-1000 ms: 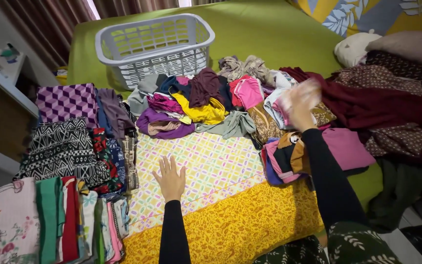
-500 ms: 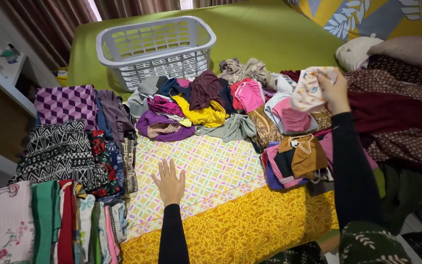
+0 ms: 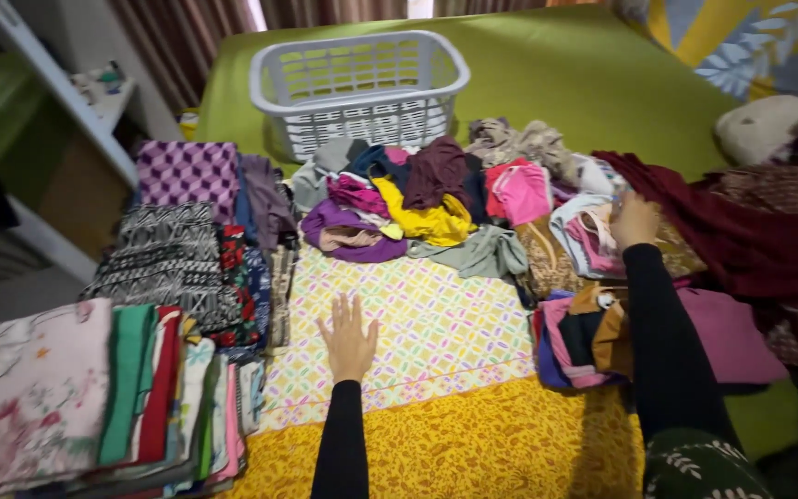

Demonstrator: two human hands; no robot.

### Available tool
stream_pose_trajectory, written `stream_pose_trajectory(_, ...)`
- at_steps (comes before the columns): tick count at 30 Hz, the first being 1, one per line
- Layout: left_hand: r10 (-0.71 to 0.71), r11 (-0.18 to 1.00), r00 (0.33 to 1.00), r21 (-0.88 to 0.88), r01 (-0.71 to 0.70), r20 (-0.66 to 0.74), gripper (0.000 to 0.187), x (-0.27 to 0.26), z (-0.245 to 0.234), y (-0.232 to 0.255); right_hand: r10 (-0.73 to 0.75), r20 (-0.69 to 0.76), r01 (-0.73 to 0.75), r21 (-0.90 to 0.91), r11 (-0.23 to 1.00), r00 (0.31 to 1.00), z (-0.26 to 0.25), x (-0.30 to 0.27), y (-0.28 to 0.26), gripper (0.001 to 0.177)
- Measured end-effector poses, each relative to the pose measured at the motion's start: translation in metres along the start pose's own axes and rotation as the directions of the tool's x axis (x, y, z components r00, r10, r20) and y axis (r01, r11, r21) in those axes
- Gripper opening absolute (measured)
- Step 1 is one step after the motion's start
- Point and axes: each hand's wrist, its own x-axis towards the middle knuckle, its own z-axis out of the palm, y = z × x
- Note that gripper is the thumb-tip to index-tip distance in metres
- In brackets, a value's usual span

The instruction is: Folding various garments on a bed and stacking them into neat piles.

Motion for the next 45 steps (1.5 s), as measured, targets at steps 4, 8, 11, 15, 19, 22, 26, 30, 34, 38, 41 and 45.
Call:
stream_pose_trajectory(4,-0.006,1.0,1.0,-0.008,0.006,0.018,0.073,-0.002,0.001,-0.001,-0.088,-0.202,0.085,-0.025,0.996,0.975,-0.032,0.028,-0.099,0.042)
stream_pose_trajectory(8,0.013,0.999,1.0,-0.042,-0.013,-0.004,0.072,-0.003,0.001,-0.002,-0.143,0.017,0.086,0.73,0.678,0.99,0.027,0.031,-0.199,0.024)
stream_pose_trajectory(11,0.014,0.998,1.0,-0.066,-0.014,-0.007,0.071,-0.002,-0.001,-0.003,-0.358,0.179,0.03,0.861,0.507,0.916,0.059,0.007,-0.294,0.016)
stream_pose_trajectory(15,0.005,0.997,1.0,-0.082,-0.004,0.01,0.07,-0.003,-0.003,-0.003,-0.113,0.32,-0.192,0.777,0.599,0.941,0.017,-0.017,-0.389,0.018)
stream_pose_trajectory(19,0.001,0.996,1.0,-0.087,0.0,0.01,0.07,-0.003,-0.003,-0.005,-0.104,0.112,0.014,0.614,0.79,0.988,0.03,-0.012,-0.401,0.02)
stream_pose_trajectory(22,0.017,0.995,1.0,-0.1,-0.017,-0.009,0.07,-0.002,0.0,-0.006,-0.124,0.172,0.012,0.543,0.84,0.977,0.063,0.002,-0.382,0.042)
stream_pose_trajectory(26,0.025,0.995,1.0,-0.099,-0.027,-0.012,0.071,-0.002,0.001,-0.007,-0.159,-0.092,0.172,0.763,0.623,0.983,0.041,0.046,-0.352,0.043)
stream_pose_trajectory(30,0.026,0.993,1.0,-0.11,-0.028,-0.015,0.073,0.0,0.008,-0.01,-0.101,-0.153,0.175,0.946,0.274,0.983,-0.096,0.084,-0.349,0.027)
stream_pose_trajectory(34,0.009,0.982,1.0,-0.187,-0.005,0.021,0.077,0.009,0.0,-0.012,-0.067,0.047,-0.048,0.999,-0.007,0.997,-0.182,0.086,-0.344,0.029)
stream_pose_trajectory(38,-0.064,0.792,0.985,-0.592,0.149,0.162,0.076,0.008,-0.039,-0.001,-0.209,0.07,-0.061,0.997,0.053,0.975,-0.229,0.07,-0.341,0.05)
stream_pose_trajectory(41,-0.022,0.472,0.994,-0.876,0.106,0.108,0.073,0.018,-0.083,0.025,-0.383,0.136,-0.129,0.991,0.045,0.914,-0.213,0.06,-0.334,0.033)
stream_pose_trajectory(45,0.125,0.3,0.978,-0.933,-0.199,-0.168,0.067,0.026,-0.131,0.059,-0.526,0.282,-0.232,0.959,0.159,0.803,-0.232,0.049,-0.339,0.015)
